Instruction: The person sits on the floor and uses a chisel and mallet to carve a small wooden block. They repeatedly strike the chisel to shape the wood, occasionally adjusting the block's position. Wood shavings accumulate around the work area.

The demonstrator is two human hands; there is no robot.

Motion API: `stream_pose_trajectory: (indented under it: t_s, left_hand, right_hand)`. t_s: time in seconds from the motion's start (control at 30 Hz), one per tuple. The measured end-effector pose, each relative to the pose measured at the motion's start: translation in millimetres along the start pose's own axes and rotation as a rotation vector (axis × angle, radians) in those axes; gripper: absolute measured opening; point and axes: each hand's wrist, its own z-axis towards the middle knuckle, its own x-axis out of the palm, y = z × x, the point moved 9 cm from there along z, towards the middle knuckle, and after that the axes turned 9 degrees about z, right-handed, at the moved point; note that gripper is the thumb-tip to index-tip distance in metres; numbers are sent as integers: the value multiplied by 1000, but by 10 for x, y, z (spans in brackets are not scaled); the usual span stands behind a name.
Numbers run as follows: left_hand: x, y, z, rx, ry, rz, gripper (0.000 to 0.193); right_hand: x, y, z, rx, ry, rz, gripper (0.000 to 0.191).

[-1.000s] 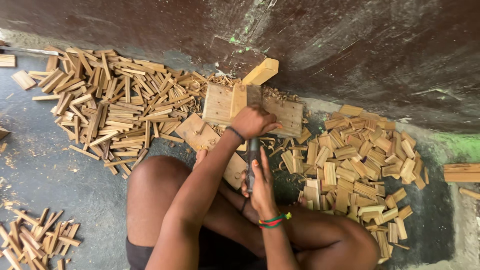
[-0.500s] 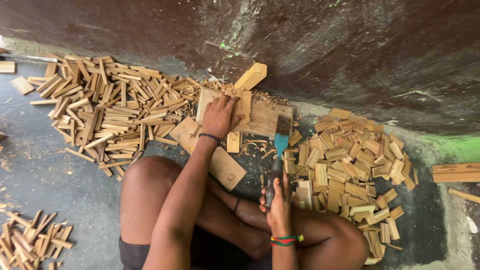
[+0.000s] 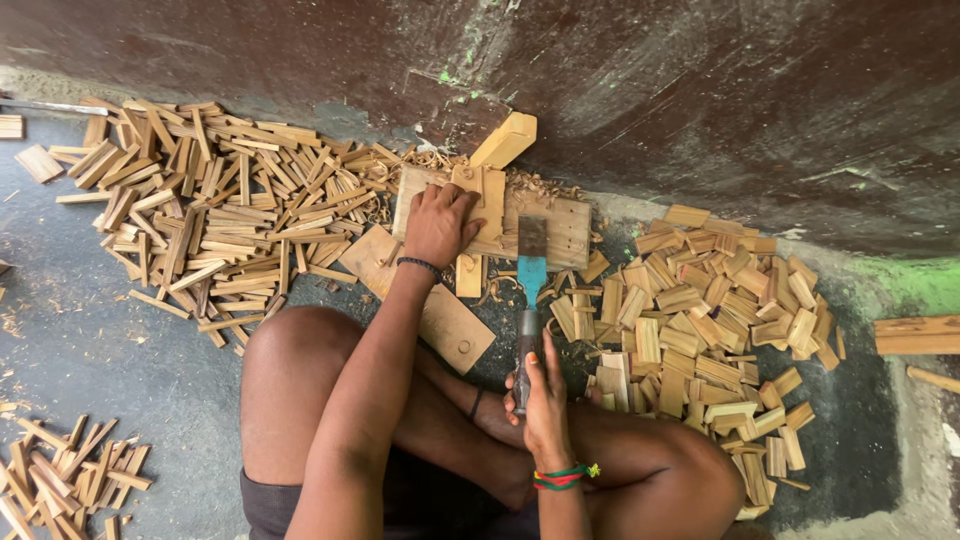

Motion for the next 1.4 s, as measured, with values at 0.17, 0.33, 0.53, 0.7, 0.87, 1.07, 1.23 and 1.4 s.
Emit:
stream_pose_trajectory:
  t_s: [0.17,0.33,0.53,0.7,0.87,1.07,1.23,1.4]
  left_hand:
    - [-33,55,40,-69,37,2,36]
    - [-68,28,99,-90,-12,-11,45]
    - [-82,-41,100,2,-136,-5,36]
    - [-26,-85,108,57,-161,44,25]
    - [-45,-107,102,88,-141,-36,22]
    - [-135,-127,148,77,-179,-65,26]
    - [-95,-67,129,6,-86,-114,49]
    - [-163,-67,160,-8,-128,-123,83]
  right_hand:
    - [31,-11,-17,6,20,-42,68]
    - [67,-28,-26,-2,53,-86,69]
    - [67,-27,-18,3,53,-116,68]
    - [82,-2,-41,14,50,-126,67]
    - [107,23,-44,17,56,-120,66]
    - [58,-5,-10,22,35,-141,67]
    - [23,-30,2,17,43,-96,67]
    - [-3,27,-59,22,41,-68,67]
